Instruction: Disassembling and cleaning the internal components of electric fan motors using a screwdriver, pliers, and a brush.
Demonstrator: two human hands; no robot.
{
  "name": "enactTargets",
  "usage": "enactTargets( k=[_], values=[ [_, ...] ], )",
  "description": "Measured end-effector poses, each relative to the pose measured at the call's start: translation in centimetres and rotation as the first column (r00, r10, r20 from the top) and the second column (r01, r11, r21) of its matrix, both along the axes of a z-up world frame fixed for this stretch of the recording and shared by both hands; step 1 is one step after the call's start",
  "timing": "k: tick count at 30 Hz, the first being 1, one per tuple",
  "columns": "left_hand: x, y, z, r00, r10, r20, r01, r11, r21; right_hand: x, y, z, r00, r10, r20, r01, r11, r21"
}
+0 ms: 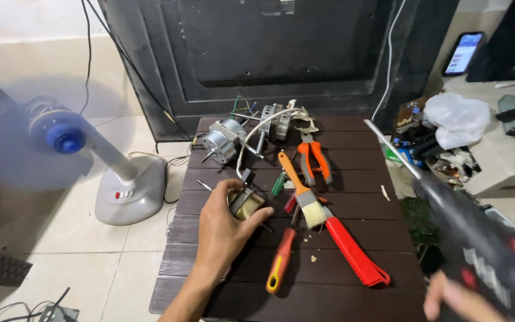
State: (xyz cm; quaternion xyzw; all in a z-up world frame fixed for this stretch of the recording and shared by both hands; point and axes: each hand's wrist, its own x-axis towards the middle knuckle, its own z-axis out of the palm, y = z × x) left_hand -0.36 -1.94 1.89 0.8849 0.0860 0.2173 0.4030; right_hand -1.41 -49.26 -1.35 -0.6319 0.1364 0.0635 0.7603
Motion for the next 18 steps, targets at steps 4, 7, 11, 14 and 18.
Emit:
enactTargets(
  k=[4,7,11,14,18],
  values=[
    [0.4,0.9,-0.8,0.996,-0.024,-0.088,0.023,1.000,-0.012,4.4,11.9,2.9,1.000,0.000,0.022,0.000,1.000,-0.008],
    [0.3,2.1,-1.0,0.971,-0.138,-0.193,0.143,0.990,0.012,8.9,14.6,3.3,0.990,-0.058,0.125,0.046,0.994,0.100],
    [-0.3,2.8,0.7,0.968,-0.167,-0.189,0.166,0.986,-0.022,14.2,15.2,0.8,0.999,0.031,0.025,-0.035,0.981,0.192],
    [-0.2,2.9,0.3,0.985,-0.127,-0.116,0.126,0.992,-0.015,16.4,16.1,-0.5,1.000,0.021,0.004,-0.021,0.965,0.260],
    [0.3,2.7,-0.7,0.991,-0.130,0.018,0.130,0.991,0.038,18.1,16.8,-2.5,0.998,-0.025,-0.059,0.043,0.941,0.336]
  ],
)
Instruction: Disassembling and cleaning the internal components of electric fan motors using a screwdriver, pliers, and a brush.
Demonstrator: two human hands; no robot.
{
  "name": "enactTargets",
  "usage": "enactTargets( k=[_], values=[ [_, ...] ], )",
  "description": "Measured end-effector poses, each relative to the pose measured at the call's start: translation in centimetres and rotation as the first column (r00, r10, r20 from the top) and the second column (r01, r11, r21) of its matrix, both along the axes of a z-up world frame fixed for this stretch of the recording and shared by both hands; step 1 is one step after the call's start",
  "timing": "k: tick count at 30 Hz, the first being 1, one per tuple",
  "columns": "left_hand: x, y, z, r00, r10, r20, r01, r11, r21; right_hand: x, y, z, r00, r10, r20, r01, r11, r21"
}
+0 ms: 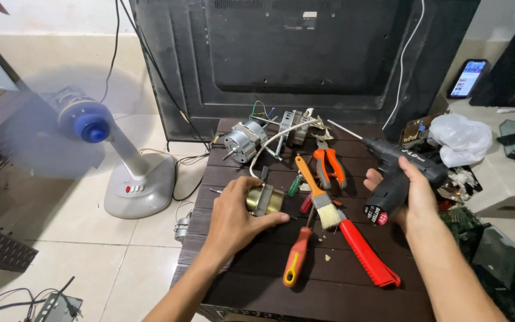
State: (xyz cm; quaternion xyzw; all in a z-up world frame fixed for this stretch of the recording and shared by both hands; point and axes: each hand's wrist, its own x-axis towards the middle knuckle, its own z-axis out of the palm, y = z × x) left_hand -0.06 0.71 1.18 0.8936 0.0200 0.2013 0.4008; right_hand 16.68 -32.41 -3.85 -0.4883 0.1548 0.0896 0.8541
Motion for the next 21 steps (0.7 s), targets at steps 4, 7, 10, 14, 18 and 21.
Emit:
enactTargets(
  k=[4,7,10,14,18,21],
  values=[
    [0.8,0.4,-2.1,0.999,-0.038,0.007,0.038,0.996,0.075,-1.0,1.3,-0.2,0.999,-0.042,0.003,0.042,0.999,0.014],
    [0.8,1.0,-1.2,0.993,-0.059,-0.102,0.066,0.995,0.071,-1.3,1.6,0.2,0.999,0.006,-0.048,-0.003,0.998,0.061],
    [0.6,1.7,-0.3,0.956,-0.121,-0.269,0.101,0.991,-0.086,-1.5,0.7,0.6,0.981,-0.016,-0.192,0.008,0.999,-0.041],
    [1.1,1.9,-0.9,0.959,-0.071,-0.274,0.113,0.983,0.142,-1.4,-1.3,-0.8,0.972,0.207,-0.112,-0.232,0.918,-0.322],
    [1.0,1.4,0.0,0.951,-0.032,-0.307,0.104,0.970,0.222,-3.5,0.5,3.4,0.968,0.149,-0.202,-0.249,0.667,-0.702],
    [1.3,1.1,-0.1,0.961,0.013,-0.278,0.072,0.953,0.294,-4.8,2.7,6.9,0.942,0.105,-0.319,-0.335,0.376,-0.864]
  ],
)
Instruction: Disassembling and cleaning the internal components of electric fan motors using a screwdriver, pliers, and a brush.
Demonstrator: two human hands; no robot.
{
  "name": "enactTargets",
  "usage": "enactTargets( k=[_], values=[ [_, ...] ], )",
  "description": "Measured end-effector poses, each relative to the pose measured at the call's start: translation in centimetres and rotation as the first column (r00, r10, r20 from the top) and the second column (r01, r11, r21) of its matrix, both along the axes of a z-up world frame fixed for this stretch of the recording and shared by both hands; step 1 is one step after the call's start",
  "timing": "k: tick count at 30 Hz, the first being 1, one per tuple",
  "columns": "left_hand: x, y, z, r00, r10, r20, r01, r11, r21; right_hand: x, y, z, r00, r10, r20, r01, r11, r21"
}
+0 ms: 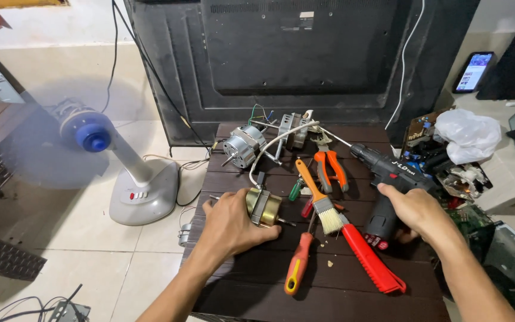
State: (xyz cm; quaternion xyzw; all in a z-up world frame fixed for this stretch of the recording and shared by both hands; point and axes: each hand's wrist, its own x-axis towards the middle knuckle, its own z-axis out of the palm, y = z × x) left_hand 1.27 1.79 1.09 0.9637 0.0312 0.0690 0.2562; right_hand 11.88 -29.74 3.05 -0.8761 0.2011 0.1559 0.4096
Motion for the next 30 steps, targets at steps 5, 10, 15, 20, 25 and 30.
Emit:
enactTargets(
  k=[5,10,15,20,25,30],
  values=[
    [-0.4,-0.1,-0.1,0.991,-0.044,0.126,0.044,0.999,-0.004,-1.5,1.1,2.2,0.984,0.160,-0.077,-0.177,0.889,-0.422],
    [0.6,0.1,-0.7,0.887,-0.173,0.428,0.094,0.975,0.200,-2.5,1.8,2.0,0.938,0.341,0.065,-0.163,0.598,-0.785],
    [3.6,-1.4,0.9,0.613,-0.333,0.716,-0.028,0.897,0.442,-2.2,6.6,2.1,0.379,0.409,0.830,-0.679,0.733,-0.051],
    [6.6,-2.5,1.5,0.457,-0.437,0.775,-0.201,0.797,0.569,0.0,9.5,1.4,0.492,0.274,0.826,-0.738,0.635,0.229],
    [9.2,-2.2,-2.7,0.280,-0.403,0.872,-0.448,0.748,0.489,1.7,9.6,-2.9,0.553,0.120,0.824,-0.757,0.485,0.438],
    [10.3,-2.1,-3.7,0.141,-0.290,0.947,-0.224,0.922,0.316,0.5,9.7,-2.4,0.437,0.069,0.897,-0.761,0.559,0.328]
  ],
)
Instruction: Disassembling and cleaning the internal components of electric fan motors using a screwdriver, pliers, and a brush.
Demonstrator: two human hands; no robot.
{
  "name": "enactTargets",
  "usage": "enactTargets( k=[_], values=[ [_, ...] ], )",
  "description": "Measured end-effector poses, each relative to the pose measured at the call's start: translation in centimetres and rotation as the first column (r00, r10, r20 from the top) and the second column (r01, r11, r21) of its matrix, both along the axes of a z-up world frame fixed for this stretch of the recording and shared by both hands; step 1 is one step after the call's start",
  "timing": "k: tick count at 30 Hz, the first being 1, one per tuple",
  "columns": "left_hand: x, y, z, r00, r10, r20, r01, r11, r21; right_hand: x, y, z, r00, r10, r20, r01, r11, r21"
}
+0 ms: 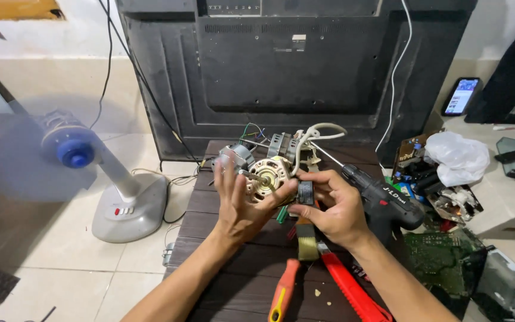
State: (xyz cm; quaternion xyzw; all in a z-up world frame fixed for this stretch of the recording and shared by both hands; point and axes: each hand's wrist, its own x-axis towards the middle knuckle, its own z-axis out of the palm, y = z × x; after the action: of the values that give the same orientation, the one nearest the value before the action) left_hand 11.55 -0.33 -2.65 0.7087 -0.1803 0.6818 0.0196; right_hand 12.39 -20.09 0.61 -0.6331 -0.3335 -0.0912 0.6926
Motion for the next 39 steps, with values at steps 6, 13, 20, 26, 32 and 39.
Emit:
enactTargets(
  k=[6,13,20,26,32,39],
  values=[
    [-1.1,0.2,0.1,0.878,-0.456,-0.143,0.383,0.850,-0.362,0.6,-0.5,-0.9,0.998,0.048,-0.033,-0.046,0.995,0.085],
    [-2.7,0.8,0.8,0.717,-0.570,-0.401,0.271,0.758,-0.593,0.7,-0.6,-1.1,0.997,0.074,-0.019,-0.073,0.996,0.055],
    [-3.4,-0.6,1.5,0.669,-0.657,-0.348,0.245,0.637,-0.731,0.7,-0.8,-1.5,0.998,0.044,-0.054,-0.046,0.998,-0.039],
    [-3.7,-0.9,1.6,0.660,-0.679,-0.323,0.256,0.607,-0.752,1.1,-1.4,-2.1,0.997,0.039,-0.071,-0.044,0.996,-0.072],
    [-3.8,-0.7,1.8,0.652,-0.690,-0.313,0.286,0.607,-0.741,1.3,-1.4,-2.4,0.998,0.035,-0.049,-0.039,0.996,-0.083],
    [-3.8,-0.6,1.6,0.653,-0.674,-0.345,0.262,0.629,-0.732,0.7,-1.0,-1.4,0.998,0.060,-0.020,-0.061,0.996,-0.062]
  ],
)
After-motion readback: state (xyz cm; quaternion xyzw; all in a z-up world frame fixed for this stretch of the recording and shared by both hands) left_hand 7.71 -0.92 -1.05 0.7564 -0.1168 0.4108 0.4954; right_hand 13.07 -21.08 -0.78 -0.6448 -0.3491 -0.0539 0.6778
